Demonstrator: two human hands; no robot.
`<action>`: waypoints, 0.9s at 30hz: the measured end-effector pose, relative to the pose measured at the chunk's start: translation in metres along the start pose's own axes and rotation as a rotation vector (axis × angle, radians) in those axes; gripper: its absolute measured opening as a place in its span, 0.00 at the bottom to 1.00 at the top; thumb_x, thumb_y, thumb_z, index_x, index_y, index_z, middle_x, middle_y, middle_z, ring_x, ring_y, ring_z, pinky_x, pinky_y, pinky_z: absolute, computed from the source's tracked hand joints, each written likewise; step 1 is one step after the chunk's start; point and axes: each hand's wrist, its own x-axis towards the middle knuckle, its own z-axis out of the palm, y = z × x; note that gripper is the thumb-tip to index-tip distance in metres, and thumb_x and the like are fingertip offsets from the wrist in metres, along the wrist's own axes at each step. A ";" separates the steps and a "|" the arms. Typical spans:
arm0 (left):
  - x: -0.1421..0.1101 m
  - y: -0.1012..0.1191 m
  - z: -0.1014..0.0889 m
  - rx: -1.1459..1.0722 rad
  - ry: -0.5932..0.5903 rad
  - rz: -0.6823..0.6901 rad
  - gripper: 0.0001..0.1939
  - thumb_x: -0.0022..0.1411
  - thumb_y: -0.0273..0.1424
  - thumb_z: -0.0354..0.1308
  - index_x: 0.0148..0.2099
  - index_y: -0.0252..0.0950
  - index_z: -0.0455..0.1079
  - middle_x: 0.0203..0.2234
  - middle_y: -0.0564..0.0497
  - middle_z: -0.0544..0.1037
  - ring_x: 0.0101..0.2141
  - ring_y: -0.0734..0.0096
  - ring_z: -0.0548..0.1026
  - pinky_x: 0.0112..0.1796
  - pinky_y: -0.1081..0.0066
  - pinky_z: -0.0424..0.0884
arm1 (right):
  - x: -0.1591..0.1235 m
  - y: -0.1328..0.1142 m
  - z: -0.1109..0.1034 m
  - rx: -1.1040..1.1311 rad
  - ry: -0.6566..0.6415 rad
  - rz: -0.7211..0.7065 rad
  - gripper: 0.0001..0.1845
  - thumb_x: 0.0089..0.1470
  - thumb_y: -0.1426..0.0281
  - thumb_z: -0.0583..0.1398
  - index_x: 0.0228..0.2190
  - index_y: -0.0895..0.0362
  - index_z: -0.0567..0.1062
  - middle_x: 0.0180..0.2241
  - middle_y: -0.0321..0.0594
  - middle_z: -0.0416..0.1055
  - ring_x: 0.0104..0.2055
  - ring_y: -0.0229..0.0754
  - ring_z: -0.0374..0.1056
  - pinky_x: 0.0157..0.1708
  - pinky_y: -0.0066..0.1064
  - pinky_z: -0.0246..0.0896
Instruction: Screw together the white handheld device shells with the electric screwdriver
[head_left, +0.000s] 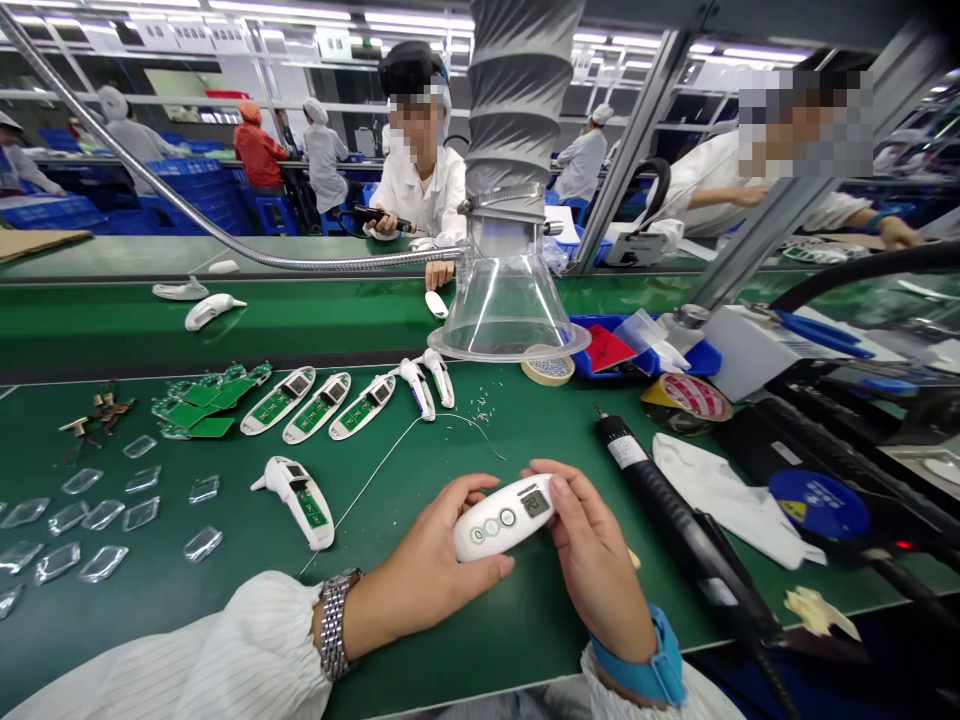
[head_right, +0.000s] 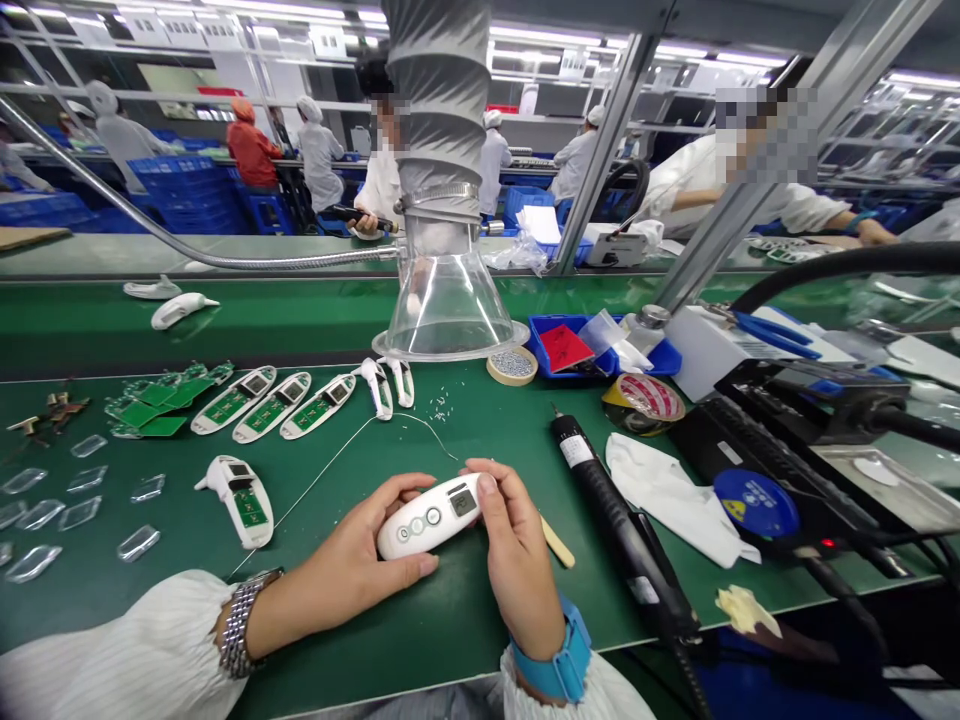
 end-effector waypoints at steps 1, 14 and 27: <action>0.000 0.000 0.000 0.008 0.000 0.004 0.30 0.48 0.28 0.62 0.54 0.37 0.58 0.43 0.46 0.66 0.42 0.62 0.66 0.42 0.66 0.62 | 0.000 0.000 0.000 -0.003 0.001 0.001 0.20 0.56 0.53 0.52 0.43 0.54 0.67 0.41 0.42 0.68 0.43 0.44 0.64 0.42 0.34 0.60; 0.005 -0.009 -0.004 0.167 0.036 0.165 0.21 0.52 0.30 0.60 0.49 0.37 0.64 0.38 0.48 0.68 0.38 0.64 0.66 0.40 0.69 0.61 | -0.003 -0.009 0.007 -0.208 -0.034 -0.102 0.22 0.55 0.54 0.53 0.46 0.55 0.64 0.36 0.41 0.69 0.34 0.40 0.66 0.33 0.30 0.64; 0.009 0.003 -0.005 -0.372 -0.022 -0.131 0.17 0.54 0.38 0.58 0.43 0.36 0.63 0.23 0.59 0.61 0.19 0.82 0.56 0.19 0.79 0.52 | 0.003 -0.044 -0.167 -1.350 0.002 -0.576 0.17 0.57 0.63 0.50 0.46 0.53 0.70 0.42 0.49 0.71 0.39 0.47 0.70 0.35 0.36 0.66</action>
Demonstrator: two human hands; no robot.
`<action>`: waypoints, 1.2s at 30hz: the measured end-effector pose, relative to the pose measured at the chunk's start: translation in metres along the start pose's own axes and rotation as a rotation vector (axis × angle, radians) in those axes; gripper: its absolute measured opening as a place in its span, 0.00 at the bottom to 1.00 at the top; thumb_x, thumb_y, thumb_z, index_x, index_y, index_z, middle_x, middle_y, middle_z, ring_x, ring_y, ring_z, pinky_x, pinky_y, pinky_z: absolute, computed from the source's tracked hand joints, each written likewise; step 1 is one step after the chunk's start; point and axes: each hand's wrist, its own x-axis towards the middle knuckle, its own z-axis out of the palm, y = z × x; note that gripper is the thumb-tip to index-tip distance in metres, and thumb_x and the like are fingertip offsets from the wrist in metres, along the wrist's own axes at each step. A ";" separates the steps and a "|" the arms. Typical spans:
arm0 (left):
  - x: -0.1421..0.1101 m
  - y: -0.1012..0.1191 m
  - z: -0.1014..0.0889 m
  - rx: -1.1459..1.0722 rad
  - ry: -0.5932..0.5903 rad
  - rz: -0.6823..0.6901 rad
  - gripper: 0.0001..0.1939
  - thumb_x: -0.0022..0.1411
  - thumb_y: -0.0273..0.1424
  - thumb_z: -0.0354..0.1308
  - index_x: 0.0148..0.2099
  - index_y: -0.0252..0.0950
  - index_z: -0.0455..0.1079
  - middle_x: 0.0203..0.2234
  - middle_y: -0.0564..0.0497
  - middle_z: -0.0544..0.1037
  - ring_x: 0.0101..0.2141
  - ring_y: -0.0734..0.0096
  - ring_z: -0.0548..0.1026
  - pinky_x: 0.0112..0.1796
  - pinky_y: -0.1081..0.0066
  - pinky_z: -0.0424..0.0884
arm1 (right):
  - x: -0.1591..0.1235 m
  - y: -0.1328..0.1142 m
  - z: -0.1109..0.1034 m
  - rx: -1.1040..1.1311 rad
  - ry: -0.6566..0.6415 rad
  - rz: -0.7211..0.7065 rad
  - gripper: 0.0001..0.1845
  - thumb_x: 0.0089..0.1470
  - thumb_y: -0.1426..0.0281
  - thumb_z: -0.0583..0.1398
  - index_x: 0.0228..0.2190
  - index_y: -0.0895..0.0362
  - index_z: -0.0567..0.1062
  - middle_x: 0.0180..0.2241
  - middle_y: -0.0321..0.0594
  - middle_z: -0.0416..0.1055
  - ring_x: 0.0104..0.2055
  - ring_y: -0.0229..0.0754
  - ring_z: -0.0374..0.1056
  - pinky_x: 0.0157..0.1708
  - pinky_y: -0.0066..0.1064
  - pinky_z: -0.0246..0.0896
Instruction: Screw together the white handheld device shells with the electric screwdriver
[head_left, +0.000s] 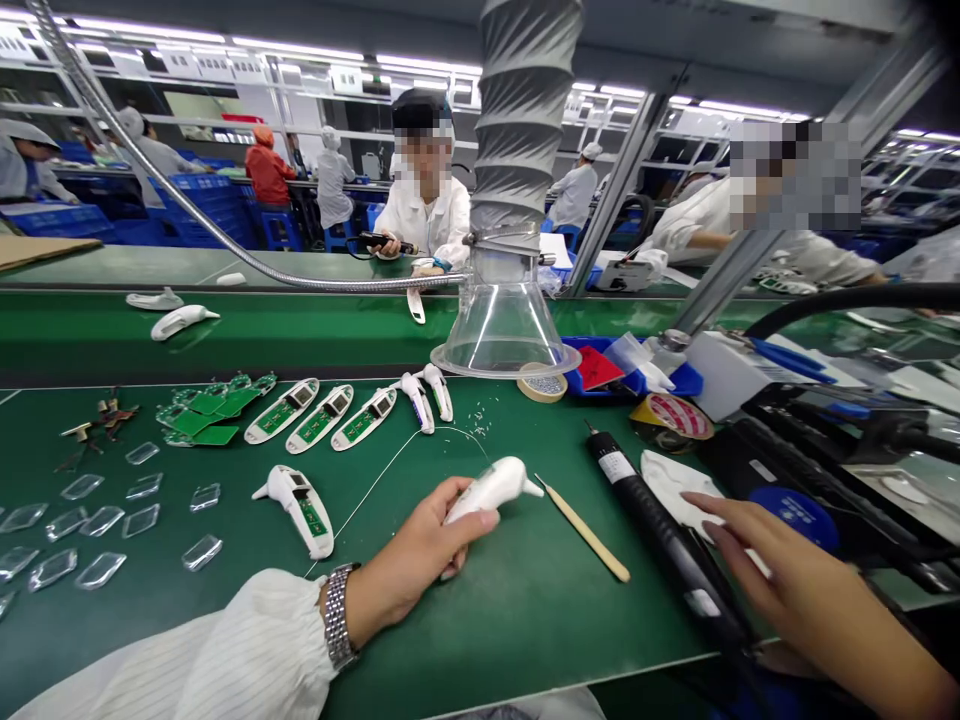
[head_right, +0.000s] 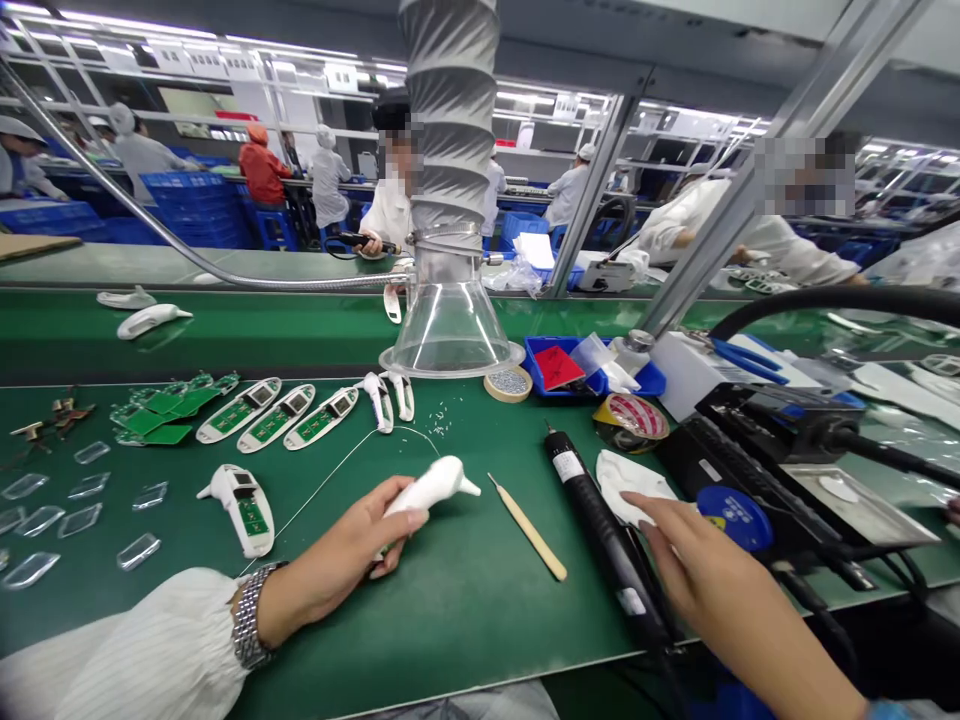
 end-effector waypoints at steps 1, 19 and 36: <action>0.001 0.000 0.001 -0.059 -0.010 -0.023 0.16 0.55 0.40 0.57 0.42 0.35 0.63 0.21 0.59 0.61 0.19 0.81 0.56 0.19 0.79 0.53 | 0.002 0.005 -0.001 -0.086 -0.045 -0.116 0.19 0.57 0.69 0.48 0.49 0.54 0.68 0.44 0.49 0.70 0.40 0.47 0.70 0.36 0.37 0.66; 0.013 -0.005 0.007 -0.508 0.164 -0.113 0.12 0.59 0.28 0.55 0.46 0.29 0.63 0.22 0.51 0.71 0.21 0.76 0.69 0.23 0.76 0.67 | 0.016 -0.080 -0.017 0.808 0.580 0.061 0.20 0.47 0.63 0.63 0.43 0.45 0.67 0.41 0.38 0.68 0.44 0.48 0.66 0.45 0.44 0.62; 0.010 -0.015 0.012 -0.521 0.240 -0.051 0.09 0.61 0.28 0.53 0.44 0.32 0.61 0.24 0.51 0.71 0.22 0.77 0.70 0.24 0.77 0.67 | 0.036 -0.190 0.007 1.724 0.493 0.034 0.30 0.43 0.41 0.50 0.40 0.44 0.71 0.21 0.35 0.67 0.22 0.40 0.60 0.26 0.35 0.59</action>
